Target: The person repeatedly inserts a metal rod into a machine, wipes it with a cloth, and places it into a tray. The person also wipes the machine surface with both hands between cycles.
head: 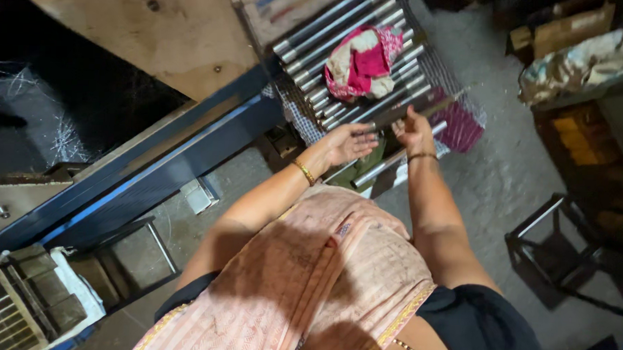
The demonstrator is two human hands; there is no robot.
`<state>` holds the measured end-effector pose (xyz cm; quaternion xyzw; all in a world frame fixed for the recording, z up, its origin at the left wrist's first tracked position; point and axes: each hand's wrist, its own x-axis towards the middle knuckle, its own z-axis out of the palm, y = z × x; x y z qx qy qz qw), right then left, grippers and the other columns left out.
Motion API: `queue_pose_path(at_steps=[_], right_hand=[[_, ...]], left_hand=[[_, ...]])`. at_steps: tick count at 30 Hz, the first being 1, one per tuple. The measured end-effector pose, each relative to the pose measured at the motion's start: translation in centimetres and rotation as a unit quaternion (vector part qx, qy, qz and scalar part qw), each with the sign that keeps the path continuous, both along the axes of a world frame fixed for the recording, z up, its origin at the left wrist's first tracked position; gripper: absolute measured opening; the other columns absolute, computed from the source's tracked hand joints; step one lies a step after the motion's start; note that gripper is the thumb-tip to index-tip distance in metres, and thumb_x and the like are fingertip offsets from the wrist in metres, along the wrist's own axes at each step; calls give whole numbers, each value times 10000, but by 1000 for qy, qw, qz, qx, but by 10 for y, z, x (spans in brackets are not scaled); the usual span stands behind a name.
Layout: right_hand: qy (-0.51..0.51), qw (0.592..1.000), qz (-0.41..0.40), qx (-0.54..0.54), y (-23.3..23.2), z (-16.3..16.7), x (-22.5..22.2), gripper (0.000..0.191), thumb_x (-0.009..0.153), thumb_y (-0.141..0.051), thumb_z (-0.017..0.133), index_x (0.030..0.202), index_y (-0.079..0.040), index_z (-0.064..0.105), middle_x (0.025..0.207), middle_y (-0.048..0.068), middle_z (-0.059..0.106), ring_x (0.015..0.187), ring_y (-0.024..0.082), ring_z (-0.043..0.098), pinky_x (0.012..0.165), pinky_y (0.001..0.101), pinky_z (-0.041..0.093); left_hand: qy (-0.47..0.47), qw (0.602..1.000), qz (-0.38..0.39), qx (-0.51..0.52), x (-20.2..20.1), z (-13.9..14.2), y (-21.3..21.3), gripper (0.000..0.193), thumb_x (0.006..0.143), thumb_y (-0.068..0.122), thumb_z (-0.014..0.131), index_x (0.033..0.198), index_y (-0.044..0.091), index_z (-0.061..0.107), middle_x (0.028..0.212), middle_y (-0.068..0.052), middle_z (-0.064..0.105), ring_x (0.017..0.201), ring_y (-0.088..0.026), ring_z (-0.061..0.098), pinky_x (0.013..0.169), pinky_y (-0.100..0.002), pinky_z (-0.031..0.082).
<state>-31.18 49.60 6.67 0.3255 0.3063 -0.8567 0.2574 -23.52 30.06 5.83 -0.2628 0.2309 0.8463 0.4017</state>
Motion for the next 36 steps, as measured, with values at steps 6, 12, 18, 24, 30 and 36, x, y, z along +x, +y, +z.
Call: queue_pose_path(at_steps=[6, 12, 18, 24, 30, 36], right_hand=[[104, 994, 32, -19, -11, -15, 39, 218, 956, -83, 698, 1154, -144, 629, 1209, 20, 691, 1211, 264, 646, 1079, 593, 543], [170, 971, 148, 79, -47, -34, 96, 359, 928, -24, 667, 1264, -127, 599, 1338, 36, 679, 1230, 226, 619, 1035, 566, 538], [284, 943, 165, 52, -132, -25, 170, 420, 867, 137, 655, 1210, -94, 584, 1302, 85, 646, 1232, 226, 654, 1021, 579, 574], [354, 877, 312, 89, -217, 36, 238, 393, 851, 172, 657, 1198, -5, 610, 1234, 158, 702, 1061, 272, 692, 908, 434, 610], [443, 812, 371, 83, -292, 73, 303, 419, 785, 194, 700, 1158, 19, 620, 1192, 172, 713, 1099, 234, 693, 923, 394, 615], [407, 803, 430, 63, -346, 70, 341, 505, 881, 106, 658, 1353, -42, 558, 1319, 176, 654, 1106, 229, 670, 958, 395, 592]], left_hand=[[23, 989, 26, -145, 27, -27, -57, 345, 941, 307, 650, 1188, 72, 599, 1113, -82, 652, 1093, -293, 682, 939, -411, 564], [45, 961, 68, -263, 99, -44, -128, 378, 967, 341, 667, 1221, 64, 618, 1066, -64, 660, 1035, -255, 650, 896, -414, 532], [-38, 954, 178, -236, 199, -45, -192, 392, 992, 429, 552, 1239, 125, 548, 1185, -116, 695, 1105, -271, 668, 926, -437, 538], [-86, 957, 248, -123, 300, -34, -242, 535, 1009, 570, 483, 1207, 87, 598, 1208, -115, 669, 1134, -265, 642, 939, -432, 528], [-70, 939, 326, -83, 371, -29, -280, 485, 1032, 519, 496, 1168, 75, 633, 1133, -95, 700, 1081, -250, 672, 906, -403, 537], [-109, 911, 353, -184, 426, -35, -322, 470, 1064, 486, 454, 1166, 59, 622, 1097, -100, 727, 1055, -229, 701, 856, -353, 554]])
